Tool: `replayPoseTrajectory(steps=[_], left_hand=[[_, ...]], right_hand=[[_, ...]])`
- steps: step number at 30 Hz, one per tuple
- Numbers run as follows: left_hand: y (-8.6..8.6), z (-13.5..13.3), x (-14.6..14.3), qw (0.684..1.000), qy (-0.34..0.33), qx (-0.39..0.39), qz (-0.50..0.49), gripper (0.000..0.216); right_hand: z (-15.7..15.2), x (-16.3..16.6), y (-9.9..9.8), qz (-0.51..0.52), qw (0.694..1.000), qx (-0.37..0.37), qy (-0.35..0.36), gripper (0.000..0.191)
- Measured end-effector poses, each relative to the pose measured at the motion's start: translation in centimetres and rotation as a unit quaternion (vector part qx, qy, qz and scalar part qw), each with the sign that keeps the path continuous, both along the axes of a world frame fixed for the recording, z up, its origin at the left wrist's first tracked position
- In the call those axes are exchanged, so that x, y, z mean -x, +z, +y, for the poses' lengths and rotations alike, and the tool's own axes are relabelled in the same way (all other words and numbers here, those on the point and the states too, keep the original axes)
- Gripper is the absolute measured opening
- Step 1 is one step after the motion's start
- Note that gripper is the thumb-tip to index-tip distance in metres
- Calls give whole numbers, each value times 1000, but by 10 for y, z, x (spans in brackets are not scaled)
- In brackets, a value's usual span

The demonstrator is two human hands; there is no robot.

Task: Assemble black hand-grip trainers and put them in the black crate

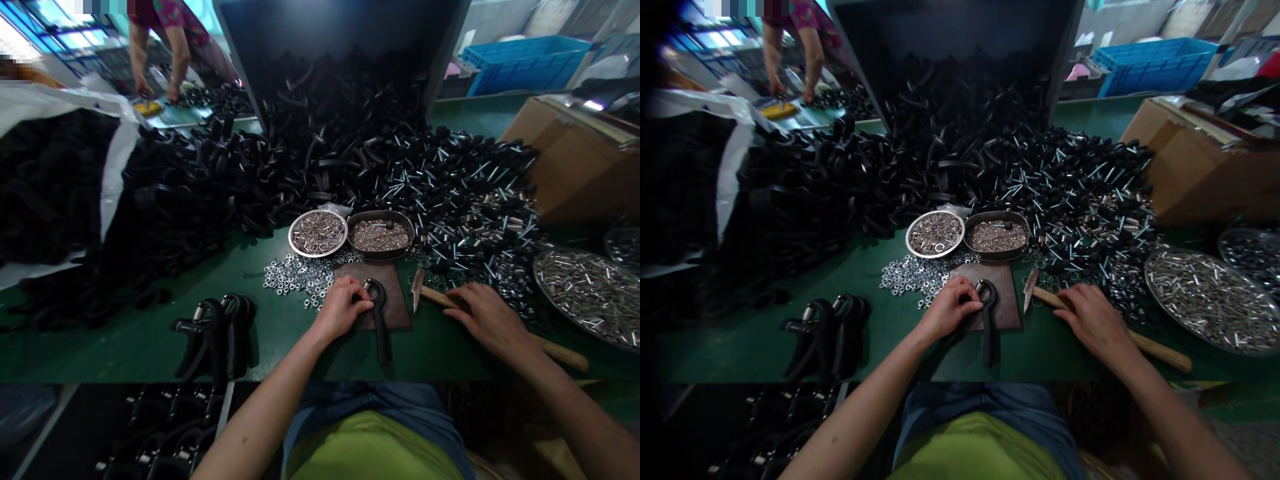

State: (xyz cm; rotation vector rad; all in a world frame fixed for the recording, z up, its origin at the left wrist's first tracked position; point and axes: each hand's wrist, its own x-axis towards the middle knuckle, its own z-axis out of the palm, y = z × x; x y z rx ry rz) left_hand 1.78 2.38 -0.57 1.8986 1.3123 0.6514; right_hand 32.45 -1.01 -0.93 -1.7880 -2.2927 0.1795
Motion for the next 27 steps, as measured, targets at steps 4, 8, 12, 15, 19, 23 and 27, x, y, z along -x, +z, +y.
replayPoseTrajectory(steps=[4, 8, 12, 15, 19, 23, 27], left_hand=[[-2, 6, -1, 998, 27, 59, -25, 8], [-2, 8, -1, 997, 28, 73, -11, 15], [-1, -7, 1, 998, 58, -6, 35, 29], [1, -27, 3, 985, 99, -111, 83, 44], [6, -53, 1, 961, 67, -181, 200, 35], [8, -64, -5, 931, 18, -162, 328, 48], [8, -64, -9, 917, -21, -133, 375, 56]], right_hand=[[-10, -9, -11, -53, 998, -12, -24, 25], [-12, -2, -4, -63, 997, -15, -43, 24], [-16, 10, 13, -16, 997, 8, -78, 28], [-17, 26, 23, 82, 993, 42, -68, 32], [-14, 55, 42, 181, 980, 82, -13, 38], [-14, 77, 70, 234, 971, 46, -1, 40], [-14, 86, 69, 242, 970, -28, -17, 46]])
